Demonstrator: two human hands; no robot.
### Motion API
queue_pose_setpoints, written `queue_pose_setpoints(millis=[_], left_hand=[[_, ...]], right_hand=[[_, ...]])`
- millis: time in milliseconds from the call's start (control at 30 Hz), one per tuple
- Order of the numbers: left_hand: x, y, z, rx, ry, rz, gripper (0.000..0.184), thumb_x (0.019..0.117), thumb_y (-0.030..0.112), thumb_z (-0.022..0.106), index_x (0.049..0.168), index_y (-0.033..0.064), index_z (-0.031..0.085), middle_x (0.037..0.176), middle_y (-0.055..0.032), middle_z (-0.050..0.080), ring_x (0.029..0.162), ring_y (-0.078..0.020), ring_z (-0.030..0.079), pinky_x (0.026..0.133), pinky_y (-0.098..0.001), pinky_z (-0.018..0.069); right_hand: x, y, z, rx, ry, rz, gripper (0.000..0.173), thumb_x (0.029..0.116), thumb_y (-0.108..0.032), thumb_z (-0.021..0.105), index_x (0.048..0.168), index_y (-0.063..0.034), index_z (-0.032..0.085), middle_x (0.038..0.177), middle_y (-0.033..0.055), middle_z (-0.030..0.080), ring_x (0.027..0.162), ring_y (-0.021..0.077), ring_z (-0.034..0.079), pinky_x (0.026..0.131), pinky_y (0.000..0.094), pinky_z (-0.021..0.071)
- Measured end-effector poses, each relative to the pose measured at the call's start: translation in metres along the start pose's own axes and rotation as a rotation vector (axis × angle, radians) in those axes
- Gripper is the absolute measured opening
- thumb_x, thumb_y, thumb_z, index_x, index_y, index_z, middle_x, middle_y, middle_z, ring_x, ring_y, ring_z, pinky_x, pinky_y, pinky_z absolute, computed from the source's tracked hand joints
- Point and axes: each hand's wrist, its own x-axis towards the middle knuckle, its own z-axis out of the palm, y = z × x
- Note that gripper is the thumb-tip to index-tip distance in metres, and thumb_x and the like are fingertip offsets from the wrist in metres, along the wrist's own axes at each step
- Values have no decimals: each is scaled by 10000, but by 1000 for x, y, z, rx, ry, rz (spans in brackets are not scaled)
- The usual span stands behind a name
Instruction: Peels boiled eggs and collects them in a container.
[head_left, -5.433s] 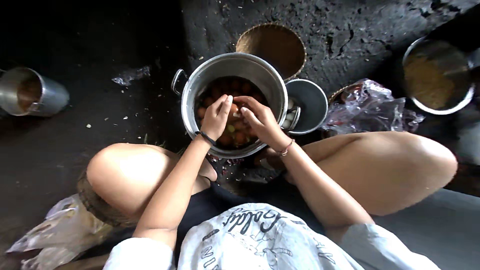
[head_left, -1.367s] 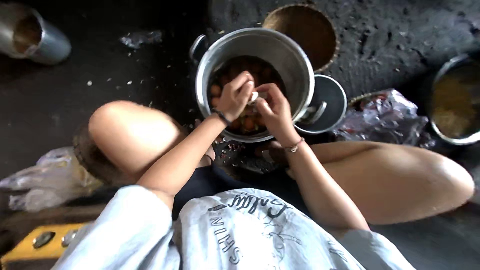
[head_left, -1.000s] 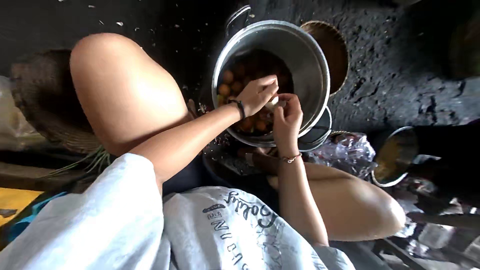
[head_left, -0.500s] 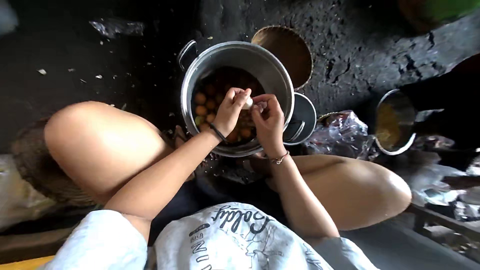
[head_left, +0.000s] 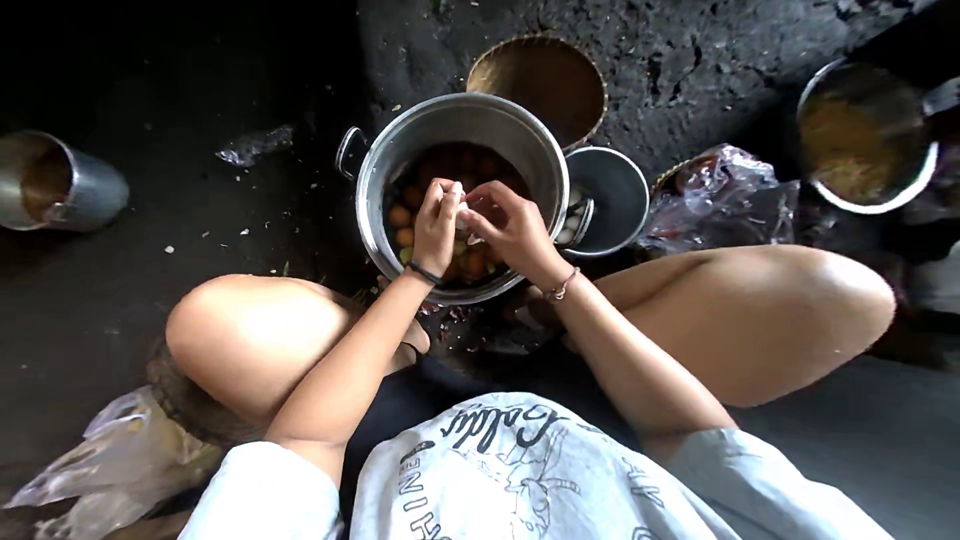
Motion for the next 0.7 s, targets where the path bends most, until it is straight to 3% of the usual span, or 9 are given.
queue_pose_setpoints(millis=[133, 233, 400, 500, 600, 700], left_hand=[[-2, 1, -1, 34, 0, 26, 283, 1067, 157, 360, 1064, -8, 589, 970, -43, 574, 903, -51, 563, 848, -226, 478], [-2, 1, -1, 67, -9, 43, 293, 1061, 171, 371, 1082, -12, 599, 973, -53, 589, 909, -69, 574, 855, -247, 484], [-1, -3, -2, 76, -29, 59, 285, 1047, 189, 405, 1116, -25, 580, 973, -69, 588, 910, -94, 585, 854, -270, 496], [-1, 3, -3, 32, -68, -41, 385, 1047, 270, 501, 1274, -40, 520, 1054, -98, 629, 968, -105, 617, 895, -288, 517], [-1, 11, -3, -32, -142, -194, 390, 1056, 282, 539, 1337, 13, 560, 1220, -97, 622, 1111, -104, 595, 982, -295, 488], [0, 10, -3, -102, -120, -235, 370, 1074, 290, 503, 1333, 36, 575, 1197, -68, 626, 1079, -90, 608, 948, -286, 514]], right_hand=[[-2, 1, 5, -22, 43, -55, 217, 1027, -150, 601, 1161, 2, 678, 1052, 118, 718, 922, 119, 707, 853, 275, 591], [-4, 3, 9, -116, 121, -134, 172, 995, -59, 590, 1105, 28, 689, 998, 149, 712, 892, 170, 700, 839, 304, 583], [-4, 6, 11, -195, 167, -148, 151, 964, -23, 597, 1072, 27, 690, 957, 150, 706, 870, 197, 695, 820, 319, 580], [-3, 6, 9, -187, 195, -111, 164, 974, -11, 576, 1096, 30, 677, 1006, 162, 702, 913, 202, 692, 851, 319, 571], [-2, 5, 4, -190, 215, -120, 174, 983, -2, 566, 1115, 43, 668, 1036, 174, 699, 927, 202, 690, 858, 312, 568], [-1, 6, 4, -226, 214, -137, 178, 975, 5, 569, 1116, 40, 673, 1052, 179, 697, 926, 214, 690, 856, 318, 570]])
